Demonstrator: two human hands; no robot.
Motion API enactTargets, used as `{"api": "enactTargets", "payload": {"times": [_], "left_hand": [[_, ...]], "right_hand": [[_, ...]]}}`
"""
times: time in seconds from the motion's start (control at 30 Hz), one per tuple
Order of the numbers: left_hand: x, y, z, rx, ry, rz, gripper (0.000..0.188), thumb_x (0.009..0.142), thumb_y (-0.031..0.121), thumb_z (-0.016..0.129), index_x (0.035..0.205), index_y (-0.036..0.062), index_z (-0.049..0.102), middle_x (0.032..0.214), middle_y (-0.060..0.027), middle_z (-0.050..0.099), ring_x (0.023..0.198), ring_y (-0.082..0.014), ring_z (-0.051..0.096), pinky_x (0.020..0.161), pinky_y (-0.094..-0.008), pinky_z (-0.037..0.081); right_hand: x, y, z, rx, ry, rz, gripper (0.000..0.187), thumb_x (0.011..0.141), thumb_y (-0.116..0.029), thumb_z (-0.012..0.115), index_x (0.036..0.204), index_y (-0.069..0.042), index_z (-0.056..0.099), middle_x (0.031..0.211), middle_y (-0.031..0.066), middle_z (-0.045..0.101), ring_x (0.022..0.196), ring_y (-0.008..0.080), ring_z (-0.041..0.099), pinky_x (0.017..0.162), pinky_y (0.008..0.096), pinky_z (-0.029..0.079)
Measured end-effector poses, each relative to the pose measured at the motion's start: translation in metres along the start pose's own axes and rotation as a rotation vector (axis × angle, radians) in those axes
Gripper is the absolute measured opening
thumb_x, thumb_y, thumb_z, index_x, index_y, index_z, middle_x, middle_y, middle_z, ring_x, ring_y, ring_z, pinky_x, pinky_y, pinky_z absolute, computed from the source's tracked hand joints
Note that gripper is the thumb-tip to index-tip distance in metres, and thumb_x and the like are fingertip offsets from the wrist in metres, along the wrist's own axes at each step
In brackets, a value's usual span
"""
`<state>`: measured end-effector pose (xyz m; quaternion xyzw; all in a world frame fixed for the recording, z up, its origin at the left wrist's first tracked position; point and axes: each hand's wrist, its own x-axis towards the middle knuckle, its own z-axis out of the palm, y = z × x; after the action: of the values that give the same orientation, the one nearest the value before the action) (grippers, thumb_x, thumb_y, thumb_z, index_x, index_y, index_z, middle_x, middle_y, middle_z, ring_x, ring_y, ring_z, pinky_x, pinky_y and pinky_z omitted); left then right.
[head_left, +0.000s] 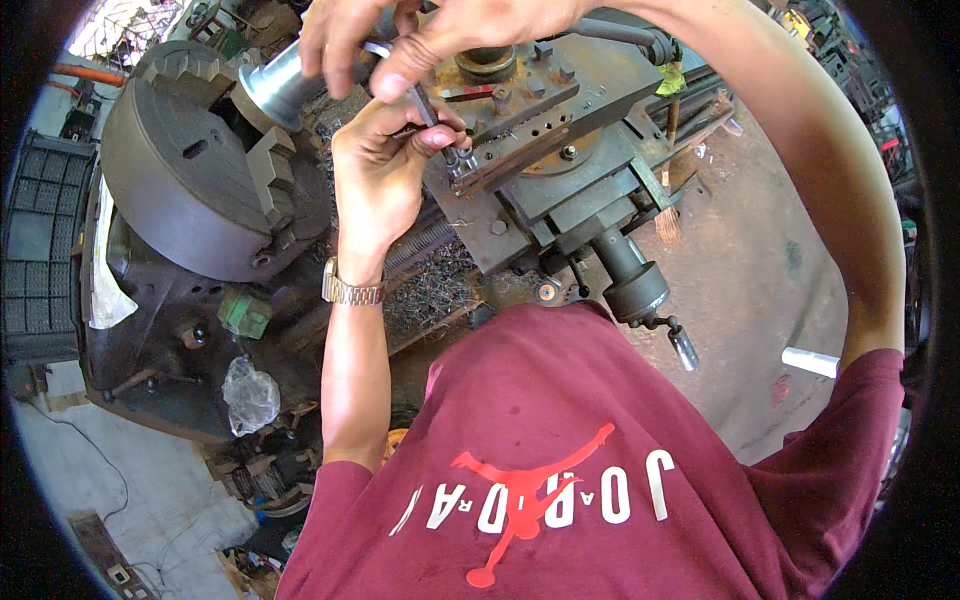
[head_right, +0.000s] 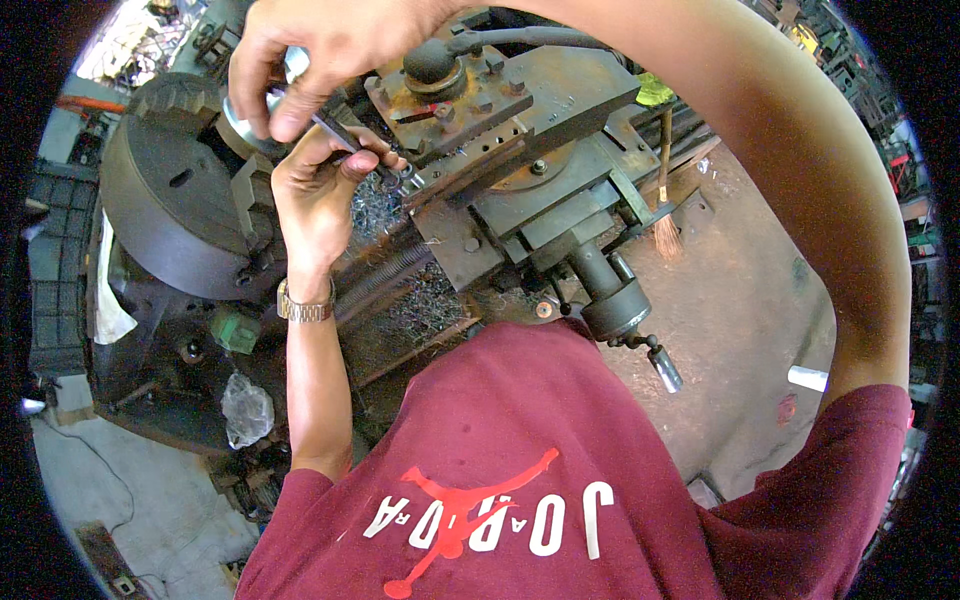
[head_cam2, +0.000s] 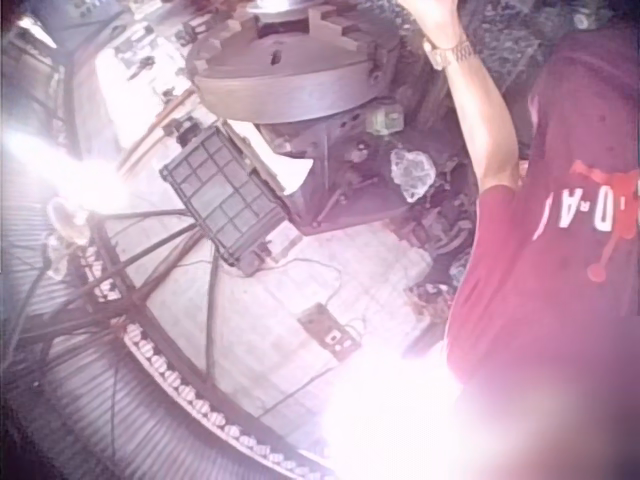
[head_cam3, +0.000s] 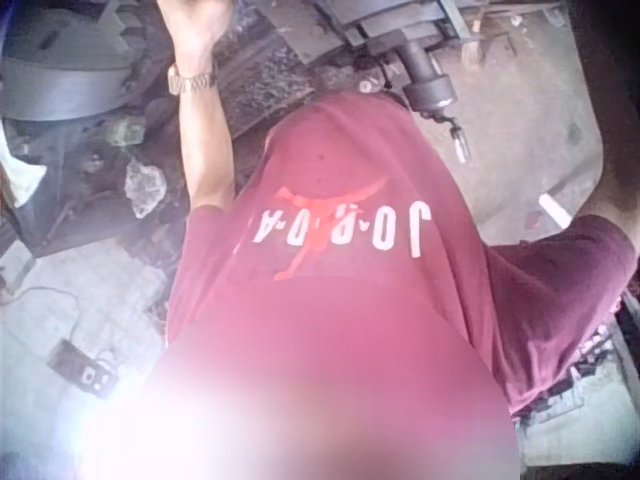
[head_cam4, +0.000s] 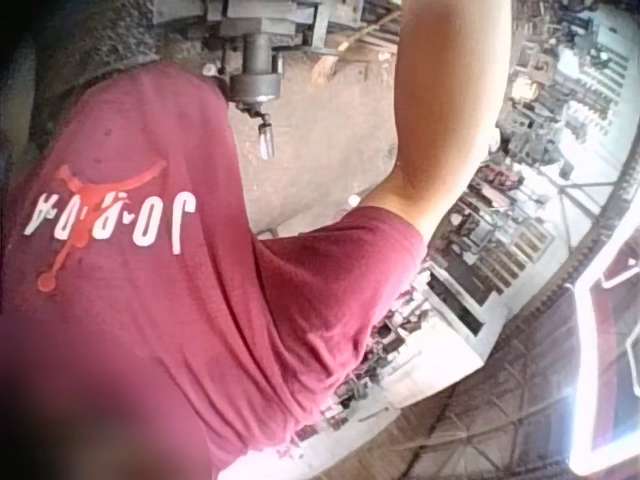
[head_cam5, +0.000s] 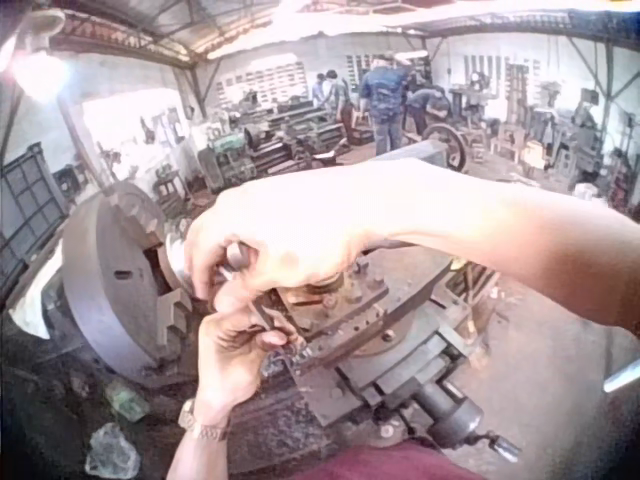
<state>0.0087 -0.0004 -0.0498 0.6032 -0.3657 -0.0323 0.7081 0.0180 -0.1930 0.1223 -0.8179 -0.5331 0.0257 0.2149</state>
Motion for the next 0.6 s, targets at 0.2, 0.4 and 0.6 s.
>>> {"api": "enactTargets", "payload": {"times": [0.2,0.4,0.6], "left_hand": [[0.004,-0.004,-0.007,-0.01,-0.069,-0.018,0.006,0.093,-0.011,0.062,0.09,-0.0056,0.062,0.094,-0.0137,0.066,0.083,-0.0249,0.068,0.083,-0.0474,0.062],[0.013,-0.017,-0.018,-0.248,-0.265,0.05,0.014,0.098,0.006,0.065,0.093,-0.0078,0.063,0.088,-0.0128,0.067,0.081,-0.0235,0.068,0.082,-0.0435,0.06],[0.006,-0.023,-0.023,-0.174,-0.208,-0.01,0.021,0.1,0.014,0.062,0.106,-0.0061,0.065,0.084,-0.0122,0.066,0.08,-0.0245,0.066,0.086,-0.0472,0.057]], "right_hand": [[0.007,0.013,0.015,-0.175,0.043,0.03,0.029,0.092,-0.024,0.069,0.109,0.0,0.07,0.11,0.0173,0.069,0.1,0.0295,0.066,0.086,0.0403,0.052],[0.012,0.006,0.033,-0.273,0.138,0.15,0.028,0.092,-0.024,0.069,0.106,-0.001,0.07,0.106,0.0164,0.069,0.096,0.0292,0.066,0.084,0.0401,0.053],[0.02,-0.005,0.051,-0.322,0.258,0.215,0.026,0.092,-0.025,0.07,0.103,-0.001,0.07,0.101,0.0156,0.068,0.092,0.0288,0.066,0.081,0.04,0.053]]}}
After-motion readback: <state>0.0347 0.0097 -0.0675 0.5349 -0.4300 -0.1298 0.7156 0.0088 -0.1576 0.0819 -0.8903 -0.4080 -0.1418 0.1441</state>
